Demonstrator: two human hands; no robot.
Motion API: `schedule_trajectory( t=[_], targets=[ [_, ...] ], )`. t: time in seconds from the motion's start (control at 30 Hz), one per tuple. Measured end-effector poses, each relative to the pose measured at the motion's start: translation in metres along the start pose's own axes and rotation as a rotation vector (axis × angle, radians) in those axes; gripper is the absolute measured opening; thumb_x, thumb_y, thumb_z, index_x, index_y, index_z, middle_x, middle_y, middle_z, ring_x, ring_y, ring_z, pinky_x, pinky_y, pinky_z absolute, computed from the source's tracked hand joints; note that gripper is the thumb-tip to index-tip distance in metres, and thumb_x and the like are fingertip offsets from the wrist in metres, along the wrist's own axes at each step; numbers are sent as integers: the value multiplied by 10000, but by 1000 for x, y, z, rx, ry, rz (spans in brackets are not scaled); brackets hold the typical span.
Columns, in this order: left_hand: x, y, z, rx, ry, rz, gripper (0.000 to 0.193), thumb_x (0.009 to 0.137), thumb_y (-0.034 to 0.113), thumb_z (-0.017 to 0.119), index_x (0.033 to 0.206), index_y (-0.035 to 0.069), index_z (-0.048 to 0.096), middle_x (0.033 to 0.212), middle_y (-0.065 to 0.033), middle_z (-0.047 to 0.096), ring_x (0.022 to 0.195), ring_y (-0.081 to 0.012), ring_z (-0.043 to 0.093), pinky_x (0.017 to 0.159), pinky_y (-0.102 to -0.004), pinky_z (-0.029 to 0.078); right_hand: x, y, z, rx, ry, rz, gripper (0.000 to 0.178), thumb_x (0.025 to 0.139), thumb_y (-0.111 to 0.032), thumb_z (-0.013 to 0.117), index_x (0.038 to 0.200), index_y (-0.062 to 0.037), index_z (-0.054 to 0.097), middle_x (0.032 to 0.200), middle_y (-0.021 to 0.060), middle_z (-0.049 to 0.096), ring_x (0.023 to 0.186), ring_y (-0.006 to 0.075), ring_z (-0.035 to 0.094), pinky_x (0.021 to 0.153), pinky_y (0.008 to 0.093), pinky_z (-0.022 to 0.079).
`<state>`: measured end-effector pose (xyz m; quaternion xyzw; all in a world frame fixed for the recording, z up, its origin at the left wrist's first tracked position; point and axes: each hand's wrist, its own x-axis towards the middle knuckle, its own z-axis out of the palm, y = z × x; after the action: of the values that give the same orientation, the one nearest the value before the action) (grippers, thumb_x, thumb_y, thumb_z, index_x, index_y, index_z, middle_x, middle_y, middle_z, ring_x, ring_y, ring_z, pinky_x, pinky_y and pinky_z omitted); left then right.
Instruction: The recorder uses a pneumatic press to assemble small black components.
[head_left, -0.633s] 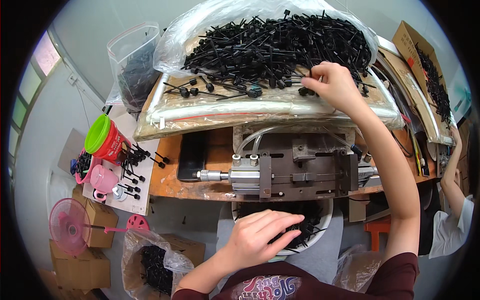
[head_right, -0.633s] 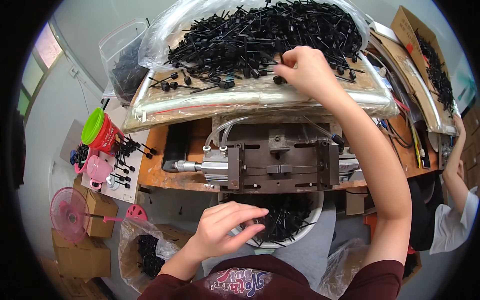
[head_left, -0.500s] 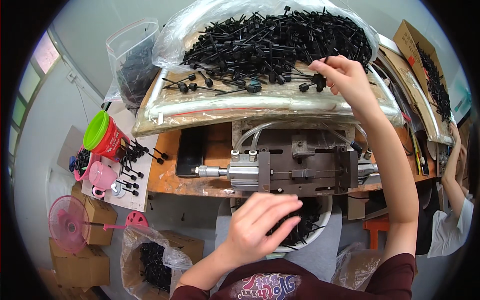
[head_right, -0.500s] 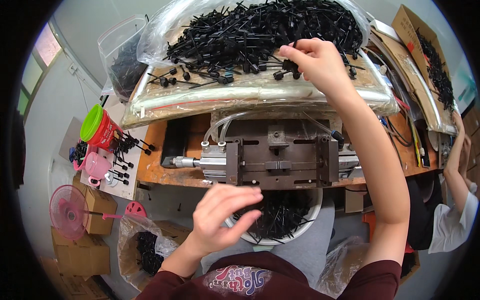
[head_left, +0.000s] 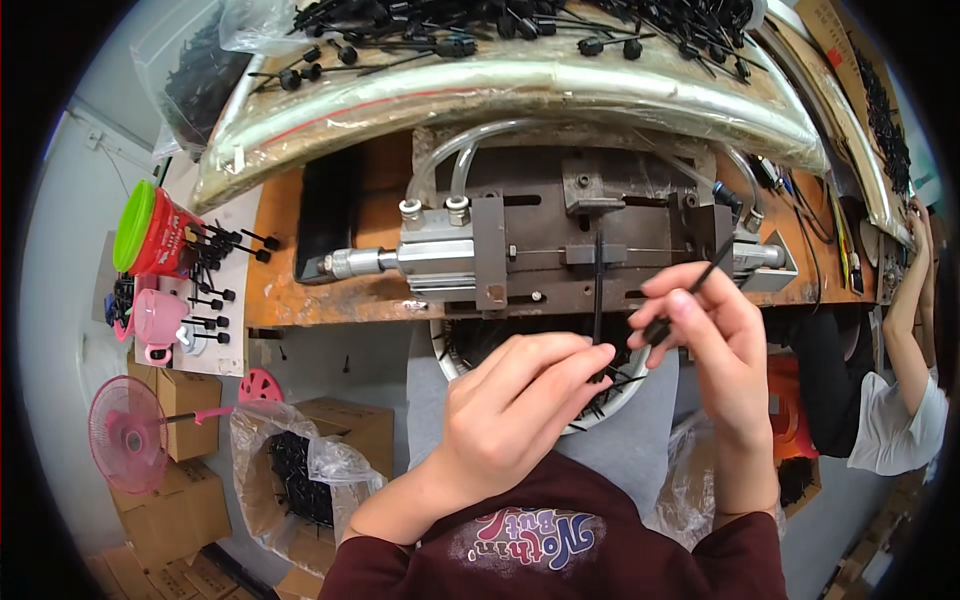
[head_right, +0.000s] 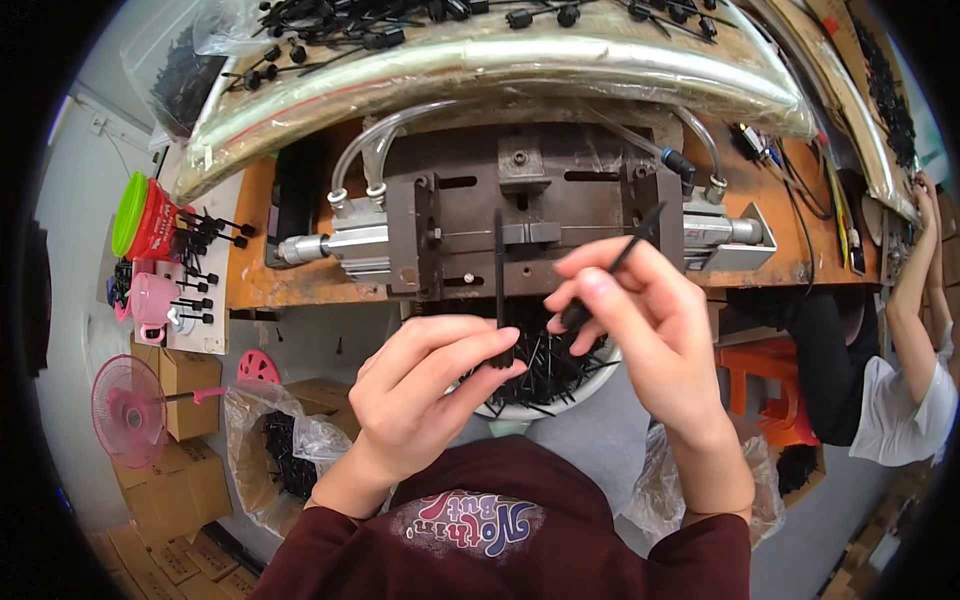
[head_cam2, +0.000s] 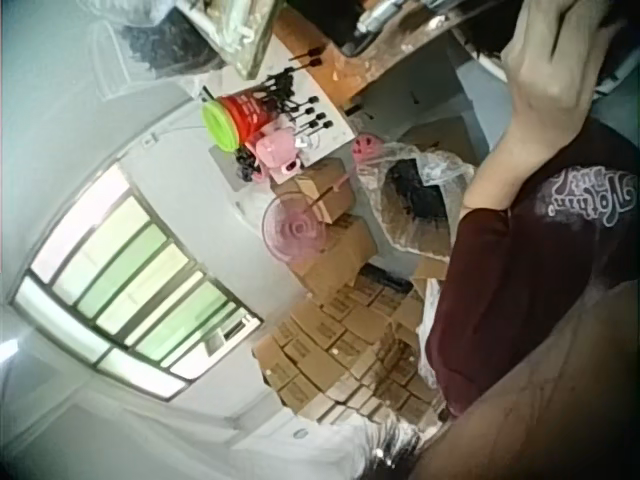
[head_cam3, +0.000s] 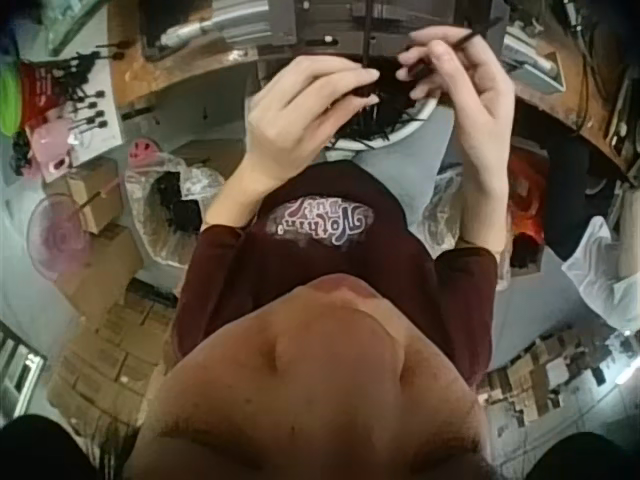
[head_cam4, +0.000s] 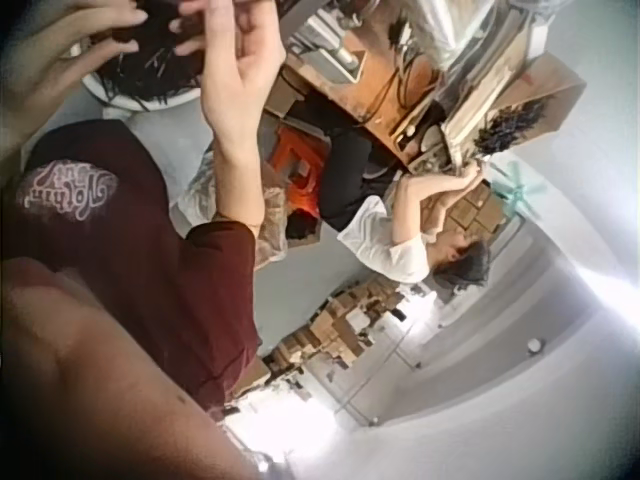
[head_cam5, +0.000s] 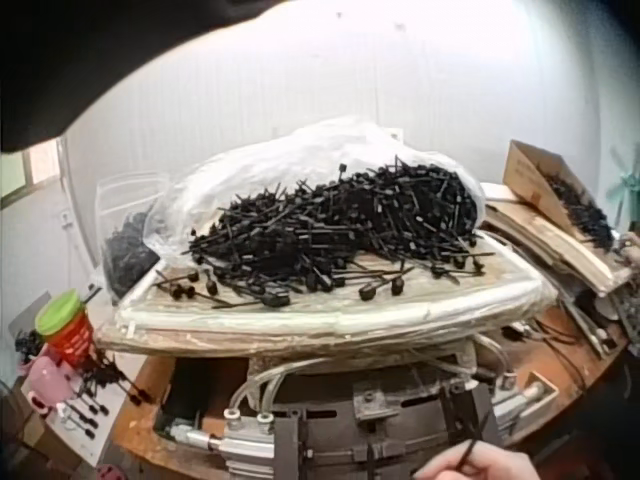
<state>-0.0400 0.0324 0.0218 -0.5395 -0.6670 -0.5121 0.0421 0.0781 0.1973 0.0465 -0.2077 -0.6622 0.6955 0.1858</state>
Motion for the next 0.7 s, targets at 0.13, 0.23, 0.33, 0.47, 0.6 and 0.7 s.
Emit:
schedule_trajectory(
  t=[0.13,0.23,0.33,0.47,0.6,0.7],
  targets=[
    [2,-7,17,197,-40,0,313,664,35,797,967,31,717,1120,-129,680,838,-218,658,710,-307,556,-17,2,0,85,84,25,241,988,-80,489,1161,74,555,996,150,665,768,206,696,611,256,539],
    [4,-15,30,351,-77,66,262,692,102,770,938,39,708,1197,-104,668,790,-210,663,704,-301,531,-25,-3,5,96,167,-51,379,949,-30,529,1305,76,455,1051,159,617,671,215,684,538,252,523],
    [8,-13,35,417,-111,56,245,700,109,766,930,47,709,1194,-99,672,744,-178,658,669,-288,515,-29,-5,6,152,299,-160,544,862,38,608,1359,26,388,926,92,526,507,156,597,384,212,412],
    [13,-12,34,440,-144,40,238,700,113,766,923,48,712,1198,-92,674,676,-160,640,650,-279,504,-36,16,-19,125,284,-298,217,801,-28,717,959,30,580,949,113,509,514,118,571,387,183,397],
    [18,-18,32,437,-135,47,239,698,117,772,920,49,714,1193,-83,679,633,-155,627,631,-267,499,-34,19,-20,195,239,-379,265,730,-36,776,905,34,589,992,131,506,610,152,635,451,198,473],
    [16,-20,32,434,-150,38,242,695,118,776,920,54,715,1187,-82,682,608,-150,617,601,-256,490,-30,13,-6,171,281,-363,389,664,-13,810,983,65,602,1045,153,507,680,206,681,540,235,547]
  ],
)
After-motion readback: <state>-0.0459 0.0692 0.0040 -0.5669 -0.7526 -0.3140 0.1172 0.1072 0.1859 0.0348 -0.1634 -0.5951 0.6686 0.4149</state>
